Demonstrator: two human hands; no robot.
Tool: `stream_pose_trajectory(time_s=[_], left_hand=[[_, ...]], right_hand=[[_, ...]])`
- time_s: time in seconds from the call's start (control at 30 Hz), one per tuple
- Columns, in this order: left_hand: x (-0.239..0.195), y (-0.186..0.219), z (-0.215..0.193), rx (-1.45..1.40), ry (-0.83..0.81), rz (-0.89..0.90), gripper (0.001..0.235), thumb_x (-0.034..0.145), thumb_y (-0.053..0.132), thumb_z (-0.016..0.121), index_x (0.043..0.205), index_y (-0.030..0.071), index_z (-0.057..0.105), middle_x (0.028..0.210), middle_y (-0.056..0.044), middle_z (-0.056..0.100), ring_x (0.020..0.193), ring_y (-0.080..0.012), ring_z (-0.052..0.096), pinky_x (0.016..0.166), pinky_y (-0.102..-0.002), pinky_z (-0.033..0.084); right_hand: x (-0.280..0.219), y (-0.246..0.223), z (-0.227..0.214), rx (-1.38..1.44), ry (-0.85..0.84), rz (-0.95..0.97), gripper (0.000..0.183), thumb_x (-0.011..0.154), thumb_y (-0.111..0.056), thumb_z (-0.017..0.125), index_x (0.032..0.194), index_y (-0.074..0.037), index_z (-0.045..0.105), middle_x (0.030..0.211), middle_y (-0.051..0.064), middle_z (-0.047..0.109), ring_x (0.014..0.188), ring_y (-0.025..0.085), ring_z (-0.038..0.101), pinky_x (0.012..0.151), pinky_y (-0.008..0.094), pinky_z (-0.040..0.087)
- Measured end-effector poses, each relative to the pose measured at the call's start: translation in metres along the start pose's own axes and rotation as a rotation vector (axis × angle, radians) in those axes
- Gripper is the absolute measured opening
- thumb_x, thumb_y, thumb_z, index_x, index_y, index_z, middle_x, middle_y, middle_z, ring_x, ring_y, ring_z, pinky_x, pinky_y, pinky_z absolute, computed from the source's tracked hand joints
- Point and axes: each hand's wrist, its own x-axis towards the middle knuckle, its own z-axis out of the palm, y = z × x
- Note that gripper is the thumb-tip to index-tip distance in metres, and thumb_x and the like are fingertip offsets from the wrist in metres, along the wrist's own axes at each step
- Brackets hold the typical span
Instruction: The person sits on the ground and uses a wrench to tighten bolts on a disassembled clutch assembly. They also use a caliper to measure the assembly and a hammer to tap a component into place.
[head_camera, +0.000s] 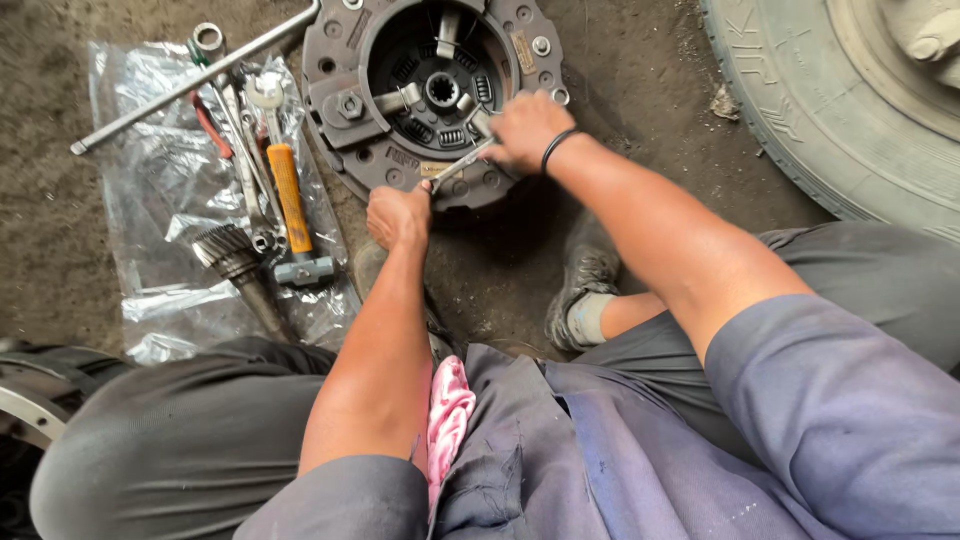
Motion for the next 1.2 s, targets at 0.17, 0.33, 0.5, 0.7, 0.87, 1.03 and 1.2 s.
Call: stream_pose_trajectory(time_s=[0.17,0.33,0.5,0.7,0.87,1.03,1.2], left_hand=[[0.005,-0.001,-0.001,-0.006,-0.005,0.001,0.063,0.071,0.054,0.089,0.098,-0.002,0.076,0.105,-0.023,0.074,0.099,-0.0376,0.073,0.085,-0.044,0.058],[0.006,0.003,-0.004,0.01,-0.019,-0.02,0.061,0.071,0.053,0.09,0.095,-0.001,0.077,0.104,-0.023,0.074,0.097,-0.0378,0.073,0.083,-0.045,0.057],[0.004,0.004,-0.003,-0.002,-0.124,-0.096,0.058,0.075,0.053,0.084,0.09,-0.002,0.077,0.096,-0.018,0.08,0.089,-0.0328,0.078,0.076,-0.048,0.059],[0.006,0.001,0.0,0.034,-0.014,-0.047,0.067,0.069,0.056,0.092,0.091,-0.004,0.074,0.099,-0.025,0.074,0.09,-0.0377,0.074,0.077,-0.046,0.058],[0.016,-0.001,0.001,0.028,-0.026,-0.077,0.067,0.065,0.057,0.094,0.088,-0.003,0.075,0.099,-0.022,0.075,0.091,-0.0359,0.074,0.079,-0.045,0.057],[0.02,0.002,-0.003,-0.002,-0.086,-0.13,0.066,0.062,0.055,0.095,0.087,-0.003,0.076,0.098,-0.02,0.077,0.09,-0.0327,0.076,0.079,-0.044,0.058],[0.023,0.002,-0.004,-0.017,-0.078,-0.116,0.066,0.061,0.052,0.097,0.09,-0.003,0.075,0.1,-0.022,0.075,0.092,-0.0345,0.074,0.079,-0.045,0.058]], right_hand=[[-0.011,0.023,-0.021,-0.133,-0.056,0.067,0.071,0.089,-0.078,0.051,0.104,-0.012,0.075,0.094,0.012,0.074,0.1,0.029,0.064,0.086,0.045,0.045],[0.0,0.026,-0.014,-0.06,-0.162,0.03,0.08,0.089,-0.084,0.049,0.103,-0.009,0.075,0.09,0.016,0.075,0.09,0.033,0.069,0.083,0.044,0.046],[-0.003,0.028,-0.003,-0.036,-0.157,0.043,0.08,0.092,-0.083,0.046,0.101,-0.009,0.074,0.082,0.014,0.075,0.083,0.032,0.071,0.082,0.043,0.047],[-0.007,0.027,0.004,-0.032,-0.087,0.046,0.078,0.093,-0.082,0.047,0.098,-0.01,0.075,0.082,0.013,0.075,0.082,0.03,0.071,0.082,0.042,0.046],[-0.01,0.026,0.013,-0.02,-0.047,0.072,0.075,0.093,-0.081,0.05,0.094,-0.01,0.075,0.083,0.014,0.075,0.083,0.031,0.07,0.083,0.042,0.045],[-0.036,0.007,0.026,0.046,0.064,0.17,0.071,0.092,-0.077,0.053,0.088,-0.009,0.074,0.076,0.015,0.073,0.078,0.032,0.069,0.074,0.045,0.043],[-0.078,-0.041,0.041,0.144,0.139,0.37,0.069,0.095,-0.073,0.055,0.082,-0.007,0.072,0.07,0.016,0.07,0.069,0.034,0.067,0.068,0.047,0.043]])
